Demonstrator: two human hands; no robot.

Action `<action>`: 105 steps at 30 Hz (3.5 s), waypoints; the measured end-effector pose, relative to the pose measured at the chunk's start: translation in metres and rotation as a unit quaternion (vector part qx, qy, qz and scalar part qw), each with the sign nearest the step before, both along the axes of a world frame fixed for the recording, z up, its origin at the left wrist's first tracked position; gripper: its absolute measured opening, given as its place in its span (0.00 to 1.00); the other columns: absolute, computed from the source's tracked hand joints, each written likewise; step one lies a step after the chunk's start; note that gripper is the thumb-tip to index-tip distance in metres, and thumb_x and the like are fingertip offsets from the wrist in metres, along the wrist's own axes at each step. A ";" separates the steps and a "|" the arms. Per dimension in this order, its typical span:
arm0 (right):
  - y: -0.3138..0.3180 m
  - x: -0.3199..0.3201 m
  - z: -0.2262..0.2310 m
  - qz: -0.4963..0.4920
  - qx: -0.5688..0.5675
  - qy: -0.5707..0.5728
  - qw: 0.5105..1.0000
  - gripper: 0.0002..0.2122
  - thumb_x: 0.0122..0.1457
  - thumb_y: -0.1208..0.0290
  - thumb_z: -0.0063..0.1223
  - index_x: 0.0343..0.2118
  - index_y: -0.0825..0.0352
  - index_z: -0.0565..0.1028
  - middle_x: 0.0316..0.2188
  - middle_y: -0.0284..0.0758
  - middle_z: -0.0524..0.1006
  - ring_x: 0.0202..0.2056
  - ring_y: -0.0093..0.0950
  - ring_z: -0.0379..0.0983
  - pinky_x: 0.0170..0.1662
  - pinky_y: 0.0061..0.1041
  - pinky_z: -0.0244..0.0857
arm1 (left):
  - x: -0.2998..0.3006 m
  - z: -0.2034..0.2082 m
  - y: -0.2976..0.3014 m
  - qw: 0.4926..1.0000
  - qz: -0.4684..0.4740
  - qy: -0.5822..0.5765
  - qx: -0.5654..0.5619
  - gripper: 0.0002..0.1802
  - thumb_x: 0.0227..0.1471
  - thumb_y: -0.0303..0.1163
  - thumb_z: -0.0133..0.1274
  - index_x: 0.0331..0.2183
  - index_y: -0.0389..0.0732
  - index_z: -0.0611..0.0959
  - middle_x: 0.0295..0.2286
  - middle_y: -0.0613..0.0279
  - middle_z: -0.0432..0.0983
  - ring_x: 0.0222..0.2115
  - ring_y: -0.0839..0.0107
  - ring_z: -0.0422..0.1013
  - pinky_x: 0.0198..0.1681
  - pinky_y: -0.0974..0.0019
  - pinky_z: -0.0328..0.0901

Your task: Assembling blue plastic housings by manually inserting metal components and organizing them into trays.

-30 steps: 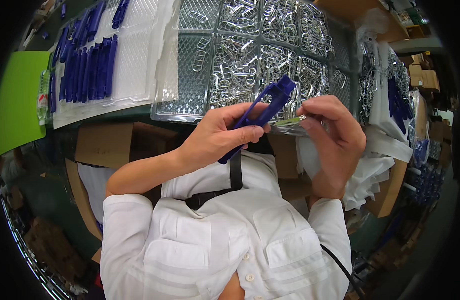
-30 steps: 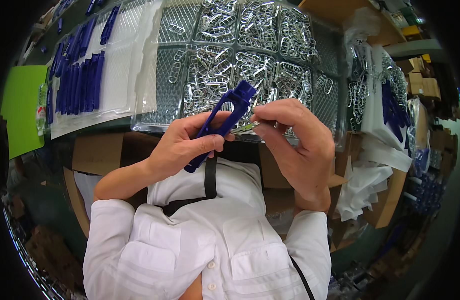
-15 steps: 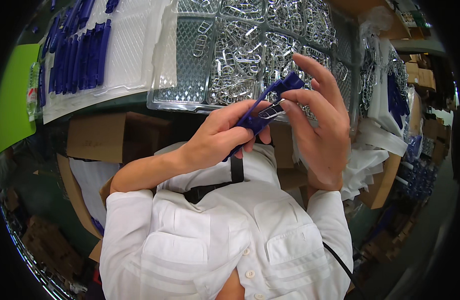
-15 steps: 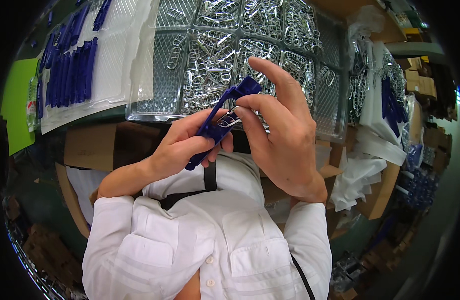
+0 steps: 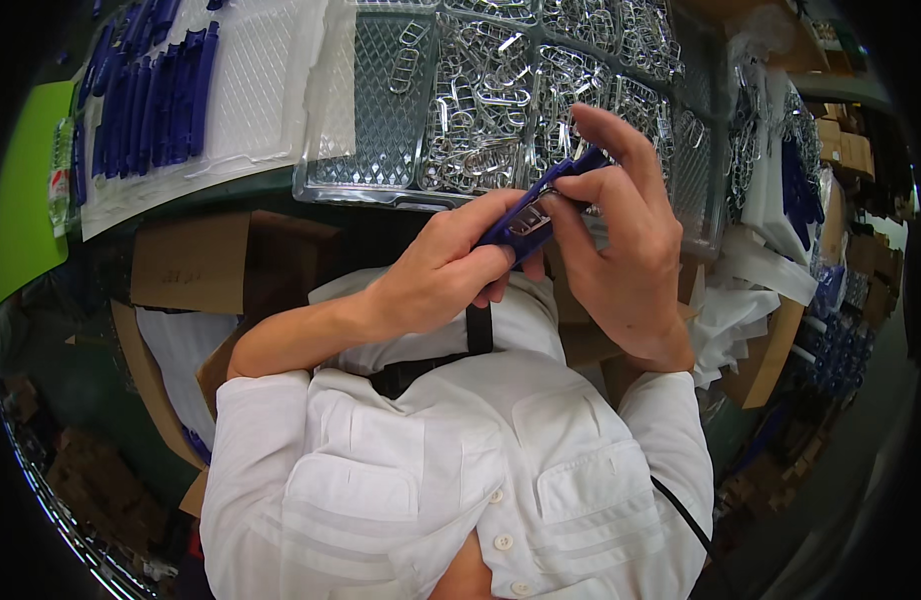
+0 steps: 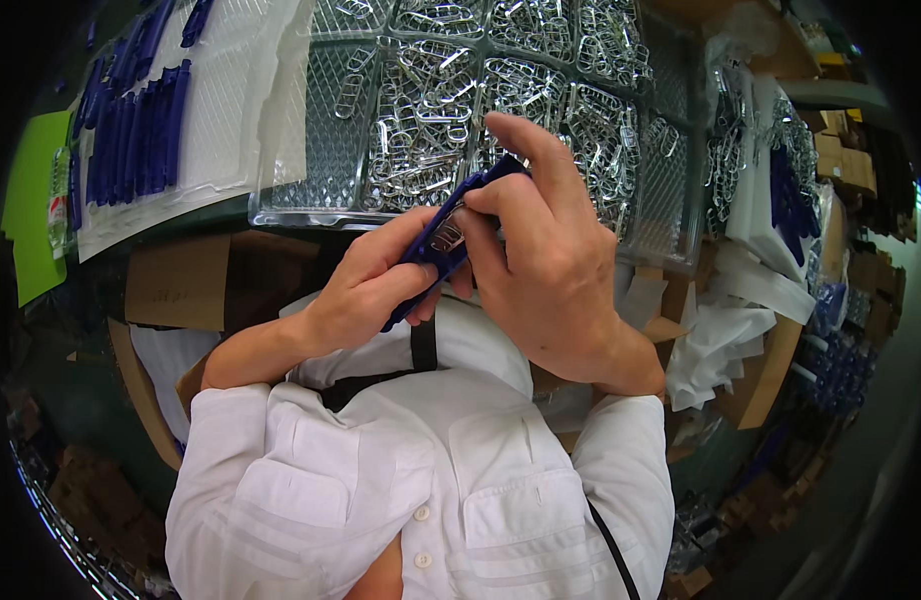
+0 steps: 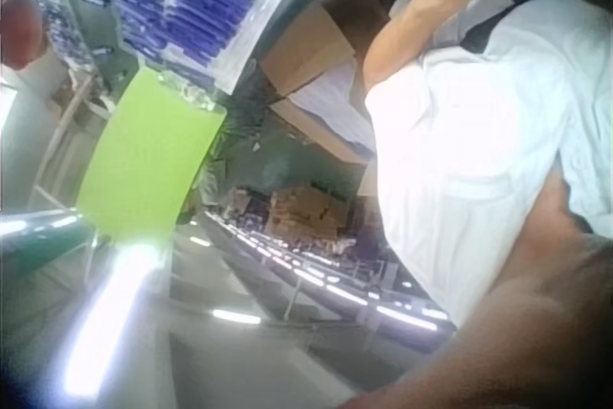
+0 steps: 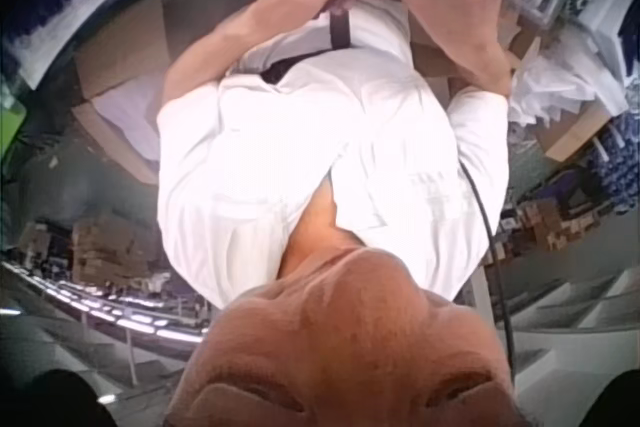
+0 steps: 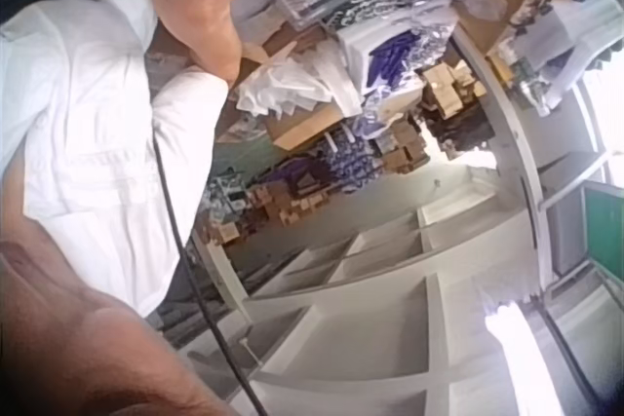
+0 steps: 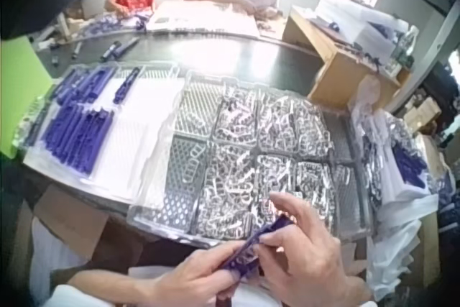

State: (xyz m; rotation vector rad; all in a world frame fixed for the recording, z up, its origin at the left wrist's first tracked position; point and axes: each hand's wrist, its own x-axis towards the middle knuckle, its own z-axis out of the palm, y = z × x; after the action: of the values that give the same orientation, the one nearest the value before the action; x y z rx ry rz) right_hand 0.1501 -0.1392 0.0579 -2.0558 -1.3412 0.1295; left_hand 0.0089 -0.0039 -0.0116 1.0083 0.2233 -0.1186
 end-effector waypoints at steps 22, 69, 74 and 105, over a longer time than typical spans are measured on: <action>0.015 0.020 -0.040 -0.090 0.034 0.201 0.975 0.12 0.55 0.78 0.67 0.41 0.68 0.76 0.33 0.35 0.82 0.32 0.25 0.81 0.38 0.24 0.74 | 0.029 0.000 0.004 0.978 0.109 0.038 0.176 0.11 0.64 0.32 0.53 0.34 0.33 0.82 0.20 0.63 0.78 0.19 0.79 0.74 0.23 0.72 0.70; -0.054 0.068 -0.071 -0.209 0.081 0.116 0.968 0.11 0.58 0.85 0.59 0.43 0.68 0.79 0.40 0.34 0.82 0.36 0.26 0.77 0.38 0.25 0.68 | 0.065 0.086 0.085 0.634 0.404 -0.106 0.651 0.31 0.48 0.22 0.69 0.54 0.39 0.78 0.45 0.53 0.76 0.40 0.61 0.79 0.40 0.65 0.76; -0.064 0.069 -0.077 -0.225 0.079 0.108 0.965 0.10 0.62 0.84 0.57 0.45 0.70 0.79 0.40 0.34 0.82 0.38 0.24 0.77 0.41 0.23 0.69 | 0.067 0.125 0.100 0.573 0.490 -0.117 0.646 0.31 0.47 0.22 0.69 0.54 0.36 0.78 0.45 0.54 0.74 0.40 0.66 0.76 0.37 0.69 0.74; -0.143 0.091 -0.069 -0.328 0.171 0.103 0.923 0.10 0.68 0.75 0.53 0.48 0.72 0.78 0.42 0.36 0.83 0.43 0.24 0.77 0.48 0.24 0.69 | -0.047 0.047 0.316 0.869 0.464 0.092 0.142 0.21 0.65 0.42 0.39 0.43 0.38 0.81 0.26 0.64 0.78 0.16 0.79 0.68 0.15 0.75 0.59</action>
State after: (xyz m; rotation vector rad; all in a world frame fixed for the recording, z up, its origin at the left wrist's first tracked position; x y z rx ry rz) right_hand 0.2415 -0.2823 -0.0115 -2.0051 -0.4575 -0.1703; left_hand -0.0380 0.3118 0.0353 1.0856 0.8987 0.7223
